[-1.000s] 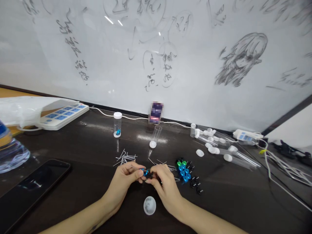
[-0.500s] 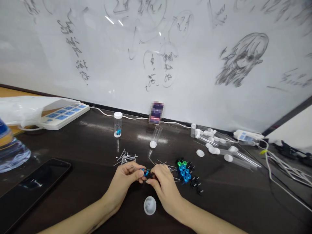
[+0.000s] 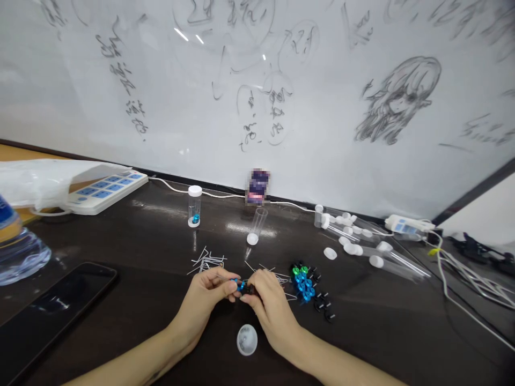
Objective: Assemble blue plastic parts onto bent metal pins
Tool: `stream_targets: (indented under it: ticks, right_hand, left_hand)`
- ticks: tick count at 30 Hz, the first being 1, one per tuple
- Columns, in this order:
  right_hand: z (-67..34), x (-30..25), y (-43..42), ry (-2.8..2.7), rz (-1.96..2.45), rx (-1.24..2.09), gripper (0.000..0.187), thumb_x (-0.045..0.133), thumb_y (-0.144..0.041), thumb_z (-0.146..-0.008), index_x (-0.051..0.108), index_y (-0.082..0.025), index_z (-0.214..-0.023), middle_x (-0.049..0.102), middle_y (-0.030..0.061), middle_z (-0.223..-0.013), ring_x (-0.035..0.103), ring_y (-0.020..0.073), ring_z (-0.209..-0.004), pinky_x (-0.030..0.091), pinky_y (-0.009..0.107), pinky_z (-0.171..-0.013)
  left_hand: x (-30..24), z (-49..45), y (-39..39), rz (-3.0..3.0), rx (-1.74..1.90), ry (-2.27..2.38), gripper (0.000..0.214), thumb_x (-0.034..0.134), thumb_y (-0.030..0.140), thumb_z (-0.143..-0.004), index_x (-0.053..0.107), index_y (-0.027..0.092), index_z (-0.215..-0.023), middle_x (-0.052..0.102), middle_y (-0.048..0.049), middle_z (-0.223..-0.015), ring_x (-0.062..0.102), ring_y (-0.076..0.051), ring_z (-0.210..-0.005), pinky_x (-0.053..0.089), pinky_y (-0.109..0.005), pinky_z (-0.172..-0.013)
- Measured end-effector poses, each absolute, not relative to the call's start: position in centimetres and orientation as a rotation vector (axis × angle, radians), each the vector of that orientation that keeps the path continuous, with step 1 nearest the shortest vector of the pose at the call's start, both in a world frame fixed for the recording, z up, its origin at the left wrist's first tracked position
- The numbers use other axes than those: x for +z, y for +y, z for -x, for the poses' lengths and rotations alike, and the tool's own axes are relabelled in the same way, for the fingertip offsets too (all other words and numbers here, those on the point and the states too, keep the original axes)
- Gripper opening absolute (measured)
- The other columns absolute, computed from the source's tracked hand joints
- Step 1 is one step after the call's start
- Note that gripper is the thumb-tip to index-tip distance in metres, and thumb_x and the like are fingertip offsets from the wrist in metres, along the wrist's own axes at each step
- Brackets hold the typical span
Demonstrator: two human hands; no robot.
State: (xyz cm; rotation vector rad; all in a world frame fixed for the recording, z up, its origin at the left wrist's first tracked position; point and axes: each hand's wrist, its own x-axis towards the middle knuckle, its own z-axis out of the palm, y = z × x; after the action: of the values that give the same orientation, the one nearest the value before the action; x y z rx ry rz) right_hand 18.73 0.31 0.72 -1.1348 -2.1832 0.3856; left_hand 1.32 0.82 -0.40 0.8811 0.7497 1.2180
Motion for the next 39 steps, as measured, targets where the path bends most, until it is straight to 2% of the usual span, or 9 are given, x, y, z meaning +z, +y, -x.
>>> stream_targets:
  ticks: [7,13,24,29,36,39]
  right_hand:
    - [-18.67,0.91,0.25,-2.156,1.092,0.394,0.032,0.039,-0.046,-0.099,0.050,-0.021,-0.082,0.054,0.0028,-0.082,0.049,0.0205,-0.078,0.037,0.032,-0.072]
    - [-18.90,0.59,0.34,-2.198,1.076,0.504,0.050,0.022,-0.048,-0.102,0.043,-0.020,-0.067,0.049,-0.0010,-0.067,0.047,0.0160,-0.065,0.033,0.030,-0.068]
    - [-18.92,0.67,0.44,-2.222,1.051,0.585,0.051,0.019,-0.042,-0.104,0.042,-0.019,-0.066,0.046,-0.0032,-0.064,0.045,0.0134,-0.061,0.030,0.029,-0.069]
    - [-18.91,0.67,0.38,-2.172,1.066,0.544,0.040,0.034,-0.048,-0.100,0.047,-0.020,-0.075,0.050,-0.0007,-0.075,0.048,0.0163,-0.071,0.033,0.029,-0.070]
    - [-18.88,0.71,0.29,-2.097,1.114,0.557,0.010,0.061,-0.027,-0.092,0.055,-0.022,-0.087,0.051,-0.0018,-0.078,0.050,0.0171,-0.074,0.036,0.029,-0.071]
    - [-18.91,0.36,0.31,-2.008,1.129,0.596,0.023,0.071,-0.020,-0.083,0.054,-0.023,-0.098,0.053,-0.0026,-0.080,0.052,0.0171,-0.075,0.038,0.029,-0.072]
  left_hand:
    - [-0.35,-1.35,0.89,-0.881,1.208,0.749,0.007,0.076,0.020,-0.074,0.074,0.015,-0.080,0.071,-0.0011,-0.063,0.058,-0.010,-0.060,0.046,-0.020,-0.063]
    - [-0.38,-1.34,0.77,-0.904,1.198,0.764,0.009,0.078,0.019,-0.072,0.074,0.014,-0.078,0.071,-0.0018,-0.064,0.058,-0.011,-0.059,0.046,-0.020,-0.060]
    - [-0.57,-1.31,0.86,-0.915,1.197,0.765,0.009,0.078,0.019,-0.071,0.074,0.014,-0.077,0.072,-0.0022,-0.064,0.058,-0.011,-0.058,0.046,-0.021,-0.060]
    - [-0.63,-1.26,0.96,-0.890,1.209,0.739,0.010,0.078,0.020,-0.072,0.074,0.014,-0.079,0.071,-0.0013,-0.064,0.058,-0.010,-0.058,0.046,-0.020,-0.060]
    - [-0.54,-1.33,0.86,-0.836,1.231,0.736,0.010,0.077,0.020,-0.073,0.074,0.014,-0.080,0.071,-0.0014,-0.064,0.059,-0.011,-0.061,0.046,-0.021,-0.063]
    - [-0.39,-1.31,0.85,-0.815,1.238,0.746,0.012,0.078,0.021,-0.072,0.074,0.015,-0.081,0.072,-0.0017,-0.065,0.060,-0.011,-0.062,0.046,-0.021,-0.063]
